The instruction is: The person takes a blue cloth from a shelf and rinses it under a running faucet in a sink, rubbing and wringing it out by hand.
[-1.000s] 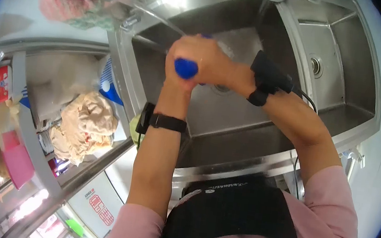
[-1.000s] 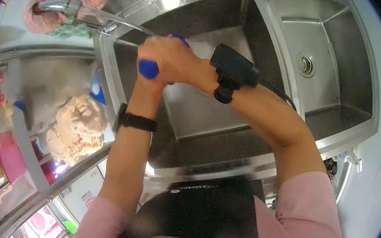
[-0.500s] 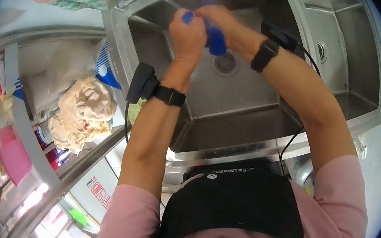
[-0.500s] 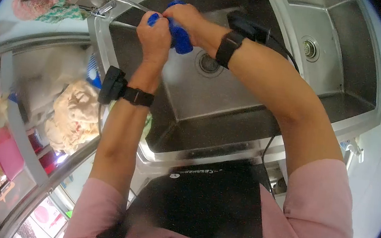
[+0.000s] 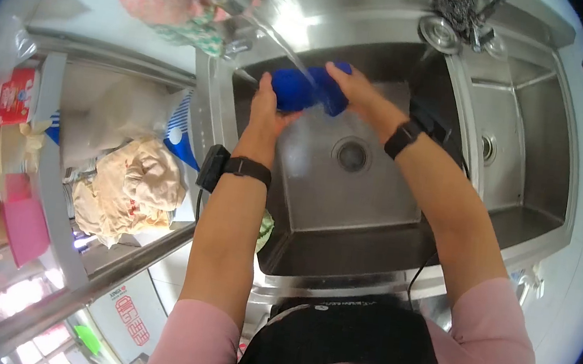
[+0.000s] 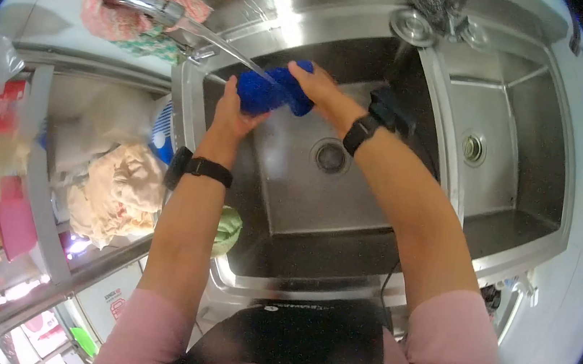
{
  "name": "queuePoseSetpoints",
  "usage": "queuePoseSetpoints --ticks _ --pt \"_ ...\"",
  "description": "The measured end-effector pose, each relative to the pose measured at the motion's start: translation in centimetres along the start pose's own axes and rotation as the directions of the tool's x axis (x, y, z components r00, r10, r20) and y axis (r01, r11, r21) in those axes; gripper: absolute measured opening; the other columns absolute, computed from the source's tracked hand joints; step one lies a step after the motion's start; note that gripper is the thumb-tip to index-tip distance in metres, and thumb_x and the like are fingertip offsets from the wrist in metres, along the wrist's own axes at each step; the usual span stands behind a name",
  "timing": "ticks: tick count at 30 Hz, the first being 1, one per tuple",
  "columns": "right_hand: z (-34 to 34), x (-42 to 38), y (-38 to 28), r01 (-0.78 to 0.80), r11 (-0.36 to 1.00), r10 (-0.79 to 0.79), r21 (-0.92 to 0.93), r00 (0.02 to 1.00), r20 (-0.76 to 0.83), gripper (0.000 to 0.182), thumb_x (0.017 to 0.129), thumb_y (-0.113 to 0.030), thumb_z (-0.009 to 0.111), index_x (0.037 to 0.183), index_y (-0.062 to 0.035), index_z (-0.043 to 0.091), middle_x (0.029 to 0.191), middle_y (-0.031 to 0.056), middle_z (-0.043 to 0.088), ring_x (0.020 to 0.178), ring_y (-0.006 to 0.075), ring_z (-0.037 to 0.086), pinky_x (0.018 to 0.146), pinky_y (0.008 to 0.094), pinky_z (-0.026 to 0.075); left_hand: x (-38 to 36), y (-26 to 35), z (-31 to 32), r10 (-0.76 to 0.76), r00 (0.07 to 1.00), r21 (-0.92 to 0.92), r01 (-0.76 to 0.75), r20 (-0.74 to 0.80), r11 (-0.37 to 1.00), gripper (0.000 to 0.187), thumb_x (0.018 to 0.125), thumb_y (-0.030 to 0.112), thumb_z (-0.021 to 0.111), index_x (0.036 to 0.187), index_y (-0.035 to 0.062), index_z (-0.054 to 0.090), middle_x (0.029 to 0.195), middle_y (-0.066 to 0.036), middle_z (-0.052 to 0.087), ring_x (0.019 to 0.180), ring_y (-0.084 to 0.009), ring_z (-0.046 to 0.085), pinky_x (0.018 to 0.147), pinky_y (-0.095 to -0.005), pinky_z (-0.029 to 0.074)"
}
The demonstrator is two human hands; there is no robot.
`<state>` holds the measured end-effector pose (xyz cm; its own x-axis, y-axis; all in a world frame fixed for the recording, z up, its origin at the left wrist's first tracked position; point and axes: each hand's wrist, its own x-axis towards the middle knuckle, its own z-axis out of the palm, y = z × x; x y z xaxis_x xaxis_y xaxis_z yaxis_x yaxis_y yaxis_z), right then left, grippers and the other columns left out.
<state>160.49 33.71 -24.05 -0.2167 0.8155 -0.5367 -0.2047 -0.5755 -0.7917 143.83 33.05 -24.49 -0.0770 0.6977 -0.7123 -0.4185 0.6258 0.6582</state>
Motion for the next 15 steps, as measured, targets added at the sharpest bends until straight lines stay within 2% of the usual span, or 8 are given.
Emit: queuePoseSetpoints --ticks 3,7,9,10,11,12,13,15 --pt "0.6 -0.2 -0.8 0.117 0.991 -0.116 0.058 0.993 -0.016 0.032 0.076 -0.037 0.053 0.089 -0.0068 0.052 0.081 0.0053 0.055 0.067 0.0158 0.054 0.057 0.0307 0.046 0.2 -0.4 0.1 -0.128 0.991 -0.149 0.121 -0.036 0.981 0.053 0.080 0.046 0.037 0.115 0.0072 0.036 0.114 -0.015 0.040 0.097 -0.0306 0.045 0.078 -0.0451 0.040" --pt "0.2 0.4 -1.4 -0.136 0.960 0.073 0.244 0.966 0.249 0.030 0.076 -0.035 0.055 0.084 -0.0060 0.052 0.073 0.0046 0.055 0.060 0.0149 0.053 0.051 0.0281 0.046 -1.5 -0.9 0.7 -0.151 0.988 -0.128 0.145 -0.040 0.981 0.051 0.079 0.040 0.041 0.119 0.0085 0.034 0.119 -0.015 0.036 0.101 -0.0313 0.041 0.079 -0.0427 0.039" --pt "0.3 0.3 -1.7 -0.217 0.940 0.120 0.263 0.932 0.342 0.030 0.077 -0.034 0.054 0.084 -0.0054 0.052 0.070 0.0040 0.055 0.055 0.0138 0.053 0.047 0.0258 0.046 -2.9 -1.1 0.7 0.036 0.995 -0.022 -0.034 0.090 0.999 0.050 0.078 0.033 0.043 0.121 0.0091 0.033 0.117 -0.013 0.038 0.101 -0.0273 0.042 0.080 -0.0395 0.037" --pt "0.7 -0.3 -2.1 -0.207 0.942 0.132 0.263 0.952 0.276 0.027 0.075 -0.033 0.056 0.080 -0.0071 0.051 0.070 0.0044 0.054 0.058 0.0154 0.053 0.050 0.0278 0.045 -3.6 -1.1 0.8 0.039 0.995 -0.026 -0.037 0.088 0.999 0.050 0.078 0.033 0.043 0.121 0.0091 0.033 0.117 -0.013 0.038 0.101 -0.0273 0.042 0.080 -0.0395 0.037" --pt "1.2 -0.8 -2.3 -0.196 0.945 0.143 0.263 0.968 0.208 0.024 0.074 -0.032 0.058 0.076 -0.0088 0.050 0.070 0.0048 0.054 0.062 0.0170 0.053 0.052 0.0299 0.045 -4.2 -1.1 0.9 0.140 0.962 0.007 -0.145 0.235 0.989 0.049 0.077 0.028 0.045 0.120 0.0088 0.034 0.115 -0.011 0.040 0.101 -0.0240 0.041 0.080 -0.0365 0.037" --pt "1.5 -1.1 -2.2 -0.197 0.945 0.144 0.261 0.967 0.209 0.024 0.074 -0.032 0.058 0.076 -0.0088 0.050 0.070 0.0048 0.054 0.062 0.0170 0.053 0.052 0.0299 0.045 -4.7 -1.1 1.1 0.227 0.897 0.025 -0.255 0.379 0.967 0.048 0.075 0.023 0.047 0.119 0.0085 0.035 0.114 -0.010 0.041 0.101 -0.0208 0.041 0.081 -0.0335 0.036" --pt "1.8 -1.3 -2.1 -0.188 0.920 0.104 0.344 0.963 0.249 0.023 0.074 -0.030 0.058 0.077 -0.0084 0.050 0.072 0.0054 0.054 0.063 0.0172 0.054 0.053 0.0300 0.045 -4.8 -1.5 1.1 0.229 0.896 0.023 -0.257 0.380 0.966 0.048 0.075 0.023 0.047 0.119 0.0085 0.035 0.114 -0.010 0.041 0.101 -0.0208 0.041 0.081 -0.0335 0.036" --pt "2.3 -1.6 -2.5 -0.177 0.889 0.056 0.421 0.957 0.284 0.022 0.074 -0.029 0.057 0.077 -0.0080 0.050 0.073 0.0061 0.054 0.065 0.0175 0.054 0.055 0.0301 0.046 -5.0 -1.7 1.2 0.448 0.700 0.162 -0.620 0.556 0.767 0.048 0.068 0.017 0.055 0.113 0.0104 0.042 0.113 -0.011 0.042 0.102 -0.0171 0.039 0.085 -0.0301 0.033"
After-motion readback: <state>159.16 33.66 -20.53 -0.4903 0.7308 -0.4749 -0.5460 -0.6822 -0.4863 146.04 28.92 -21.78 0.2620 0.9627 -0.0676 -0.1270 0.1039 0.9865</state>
